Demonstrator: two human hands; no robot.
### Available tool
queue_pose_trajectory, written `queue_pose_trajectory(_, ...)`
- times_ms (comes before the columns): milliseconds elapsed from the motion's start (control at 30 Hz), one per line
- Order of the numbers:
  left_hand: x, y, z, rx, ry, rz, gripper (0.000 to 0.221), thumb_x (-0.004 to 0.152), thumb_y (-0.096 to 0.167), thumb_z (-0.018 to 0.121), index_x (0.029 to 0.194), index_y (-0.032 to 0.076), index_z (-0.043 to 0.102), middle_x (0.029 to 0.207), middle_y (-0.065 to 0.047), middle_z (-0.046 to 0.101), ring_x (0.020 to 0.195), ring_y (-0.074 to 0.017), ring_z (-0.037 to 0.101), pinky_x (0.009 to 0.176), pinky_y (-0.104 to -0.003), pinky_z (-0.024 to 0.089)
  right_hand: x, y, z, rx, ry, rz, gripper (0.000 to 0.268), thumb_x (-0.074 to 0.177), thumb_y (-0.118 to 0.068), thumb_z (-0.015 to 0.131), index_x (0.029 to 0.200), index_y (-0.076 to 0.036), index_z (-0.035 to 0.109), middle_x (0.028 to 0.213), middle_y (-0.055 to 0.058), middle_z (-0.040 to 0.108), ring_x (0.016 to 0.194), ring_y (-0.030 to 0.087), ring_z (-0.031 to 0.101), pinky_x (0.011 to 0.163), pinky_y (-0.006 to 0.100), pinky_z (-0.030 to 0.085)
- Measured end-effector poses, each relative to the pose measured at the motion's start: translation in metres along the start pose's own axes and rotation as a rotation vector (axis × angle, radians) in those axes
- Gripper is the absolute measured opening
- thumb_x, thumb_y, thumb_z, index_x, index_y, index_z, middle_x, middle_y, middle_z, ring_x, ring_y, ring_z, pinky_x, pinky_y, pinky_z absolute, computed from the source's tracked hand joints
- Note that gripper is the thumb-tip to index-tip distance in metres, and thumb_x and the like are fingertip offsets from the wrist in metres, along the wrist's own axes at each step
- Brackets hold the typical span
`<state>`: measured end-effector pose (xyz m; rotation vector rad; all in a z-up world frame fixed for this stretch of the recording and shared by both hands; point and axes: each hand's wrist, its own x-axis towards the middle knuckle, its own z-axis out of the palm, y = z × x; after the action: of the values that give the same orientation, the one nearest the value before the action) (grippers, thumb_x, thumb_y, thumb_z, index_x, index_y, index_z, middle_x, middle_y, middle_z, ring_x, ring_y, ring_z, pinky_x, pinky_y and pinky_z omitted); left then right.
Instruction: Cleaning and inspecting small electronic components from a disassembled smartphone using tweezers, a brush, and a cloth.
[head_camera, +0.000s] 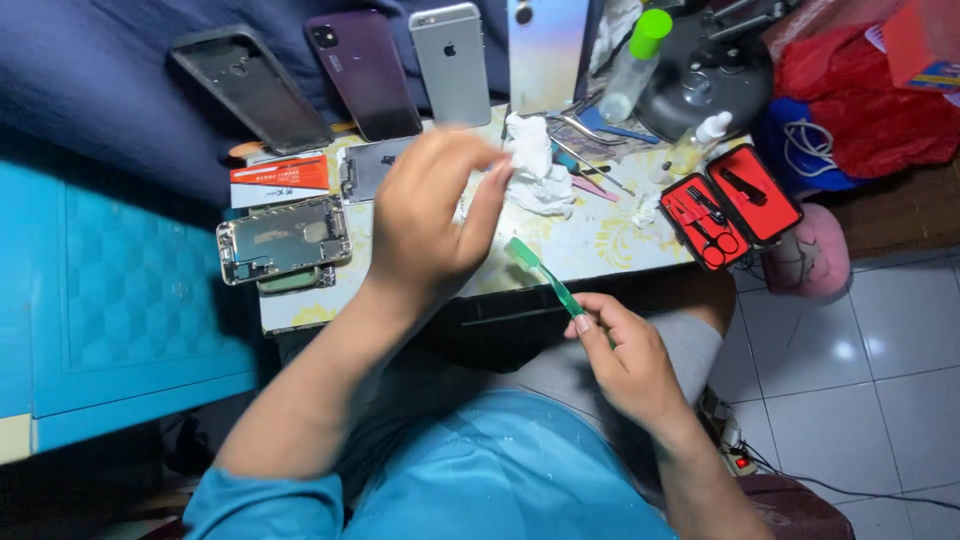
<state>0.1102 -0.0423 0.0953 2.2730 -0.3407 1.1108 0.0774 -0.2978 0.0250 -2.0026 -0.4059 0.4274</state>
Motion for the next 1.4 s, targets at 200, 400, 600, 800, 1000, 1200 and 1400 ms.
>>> queue_pose_trajectory(200, -0.123, 0.008, -0.037, 0.567, -0.329, -0.117, 0.061, 0.097, 0.052, 0.063, 0.133, 0.004, 0.061, 0.142, -0.016, 0.057, 0.131, -0.0344, 0.049, 0.096, -0.045, 0.031, 0.041, -0.053, 0.02, -0.584, 0.041, -0.332, 0.032, 0.102, -0.023, 0.055, 0.129, -0.016, 0.072, 0.086, 0.011, 0.076, 0.076, 0.035, 0.073, 0.064, 0.042, 0.057)
queue_pose_trajectory(400, -0.145, -0.001, -0.036, 0.595, -0.333, -0.141, 0.085, 0.088, 0.069, 0.066, 0.137, 0.0, 0.06, 0.143, -0.018, 0.058, 0.131, -0.0378, 0.051, 0.09, -0.045, 0.029, 0.032, -0.041, 0.051, -0.742, 0.113, -0.509, 0.028, 0.097, -0.022, 0.063, 0.124, -0.02, 0.073, 0.072, 0.001, 0.066, 0.064, 0.024, 0.068, 0.057, 0.032, 0.054)
queue_pose_trajectory(600, -0.154, -0.015, -0.034, 0.616, -0.383, -0.082, 0.104, 0.058, 0.053, 0.094, 0.14, -0.001, 0.058, 0.144, -0.021, 0.058, 0.131, -0.0408, 0.05, 0.088, -0.045, 0.032, 0.032, -0.039, 0.051, -0.724, 0.134, -0.532, 0.027, 0.097, -0.022, 0.064, 0.122, -0.021, 0.074, 0.068, 0.002, 0.064, 0.066, 0.025, 0.069, 0.057, 0.034, 0.056)
queue_pose_trajectory(800, -0.155, -0.015, -0.033, 0.603, -0.424, -0.115, 0.107, 0.055, 0.045, 0.098, 0.142, -0.002, 0.057, 0.144, -0.022, 0.057, 0.132, -0.0426, 0.048, 0.09, -0.049, 0.032, 0.034, -0.027, 0.054, -0.785, 0.18, -0.547, 0.036, 0.095, -0.028, 0.064, 0.131, -0.026, 0.07, 0.067, 0.0, 0.064, 0.065, 0.022, 0.068, 0.058, 0.032, 0.056)
queue_pose_trajectory(1000, -0.159, -0.017, -0.03, 0.651, -0.431, -0.102, 0.11, 0.054, 0.048, 0.097, 0.143, 0.0, 0.055, 0.147, -0.019, 0.055, 0.134, -0.0408, 0.046, 0.092, -0.049, 0.03, 0.044, -0.034, 0.05, -0.833, 0.238, -0.539, 0.03, 0.099, -0.026, 0.062, 0.127, -0.023, 0.073, 0.063, 0.001, 0.061, 0.059, 0.022, 0.064, 0.056, 0.031, 0.053)
queue_pose_trajectory(1200, -0.158, -0.012, -0.032, 0.593, -0.462, -0.148, 0.108, 0.054, 0.044, 0.098, 0.142, -0.001, 0.056, 0.147, -0.02, 0.055, 0.135, -0.042, 0.045, 0.092, -0.051, 0.032, 0.037, -0.034, 0.034, -0.879, 0.199, -0.571, 0.029, 0.097, -0.031, 0.063, 0.122, -0.023, 0.075, 0.061, 0.001, 0.063, 0.058, 0.022, 0.065, 0.055, 0.032, 0.053)
queue_pose_trajectory(1400, -0.157, -0.011, -0.03, 0.592, -0.462, -0.164, 0.106, 0.056, 0.044, 0.097, 0.142, -0.001, 0.055, 0.147, -0.019, 0.055, 0.137, -0.042, 0.044, 0.094, -0.052, 0.031, 0.04, -0.035, 0.041, -0.916, 0.228, -0.625, 0.029, 0.097, -0.029, 0.062, 0.124, -0.027, 0.074, 0.058, -0.001, 0.059, 0.055, 0.02, 0.063, 0.056, 0.029, 0.053)
